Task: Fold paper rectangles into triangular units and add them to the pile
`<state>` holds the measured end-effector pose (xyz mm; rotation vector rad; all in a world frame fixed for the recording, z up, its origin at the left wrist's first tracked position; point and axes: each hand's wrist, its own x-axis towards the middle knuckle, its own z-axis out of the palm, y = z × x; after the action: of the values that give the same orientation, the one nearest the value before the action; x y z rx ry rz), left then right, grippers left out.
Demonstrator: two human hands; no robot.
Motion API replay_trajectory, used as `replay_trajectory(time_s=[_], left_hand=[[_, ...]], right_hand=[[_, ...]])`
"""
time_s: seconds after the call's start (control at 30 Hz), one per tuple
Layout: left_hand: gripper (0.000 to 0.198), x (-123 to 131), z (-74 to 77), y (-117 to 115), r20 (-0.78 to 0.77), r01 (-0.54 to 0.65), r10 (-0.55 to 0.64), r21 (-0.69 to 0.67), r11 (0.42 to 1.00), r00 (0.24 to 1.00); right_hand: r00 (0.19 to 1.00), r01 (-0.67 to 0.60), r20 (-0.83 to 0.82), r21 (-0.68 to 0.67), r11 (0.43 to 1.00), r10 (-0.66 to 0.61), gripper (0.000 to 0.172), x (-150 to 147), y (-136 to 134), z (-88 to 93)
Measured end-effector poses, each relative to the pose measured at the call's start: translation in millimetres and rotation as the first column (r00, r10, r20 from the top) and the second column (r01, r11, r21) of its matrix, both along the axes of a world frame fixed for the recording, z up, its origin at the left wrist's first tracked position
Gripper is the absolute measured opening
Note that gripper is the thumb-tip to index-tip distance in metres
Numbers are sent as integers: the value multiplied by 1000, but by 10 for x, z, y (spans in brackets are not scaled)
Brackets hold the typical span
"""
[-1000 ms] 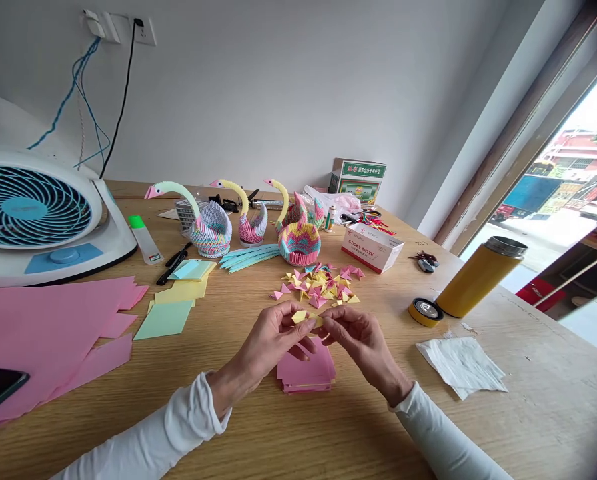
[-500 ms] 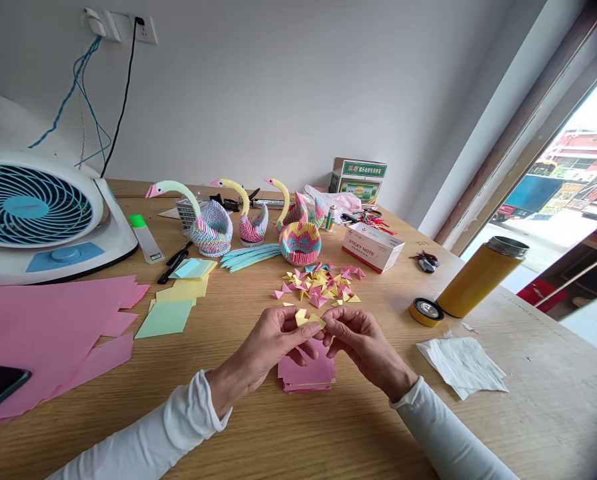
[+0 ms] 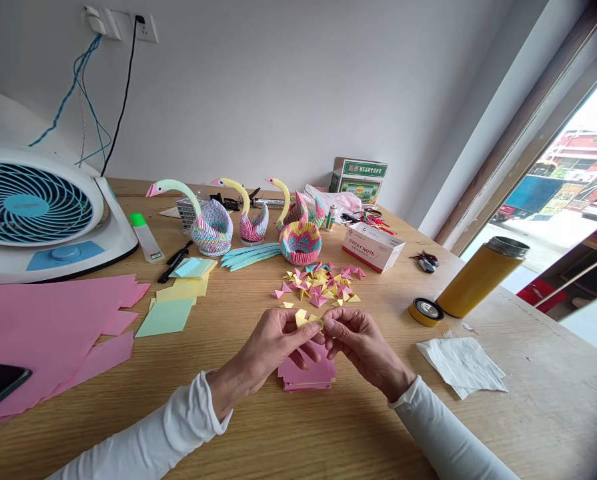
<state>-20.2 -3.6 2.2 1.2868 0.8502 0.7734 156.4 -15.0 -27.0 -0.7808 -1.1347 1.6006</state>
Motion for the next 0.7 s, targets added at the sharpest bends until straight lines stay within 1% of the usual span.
replay_trajectory(time_s=[0.13, 0.33, 0.7], left_hand=[[30, 5, 10, -9, -20, 4, -4, 14, 1000, 1000], [31, 6, -9, -9, -42, 3, -1, 38, 999, 999], [34, 2, -37, 7, -57, 7, -4, 61, 998, 998]], right_hand=[[999, -4, -48, -33, 999, 2, 24, 6, 6, -2], [997, -29, -72, -41, 999, 27, 18, 0, 17, -28], [1000, -2, -18, 8, 1000, 2, 19, -1, 14, -30]])
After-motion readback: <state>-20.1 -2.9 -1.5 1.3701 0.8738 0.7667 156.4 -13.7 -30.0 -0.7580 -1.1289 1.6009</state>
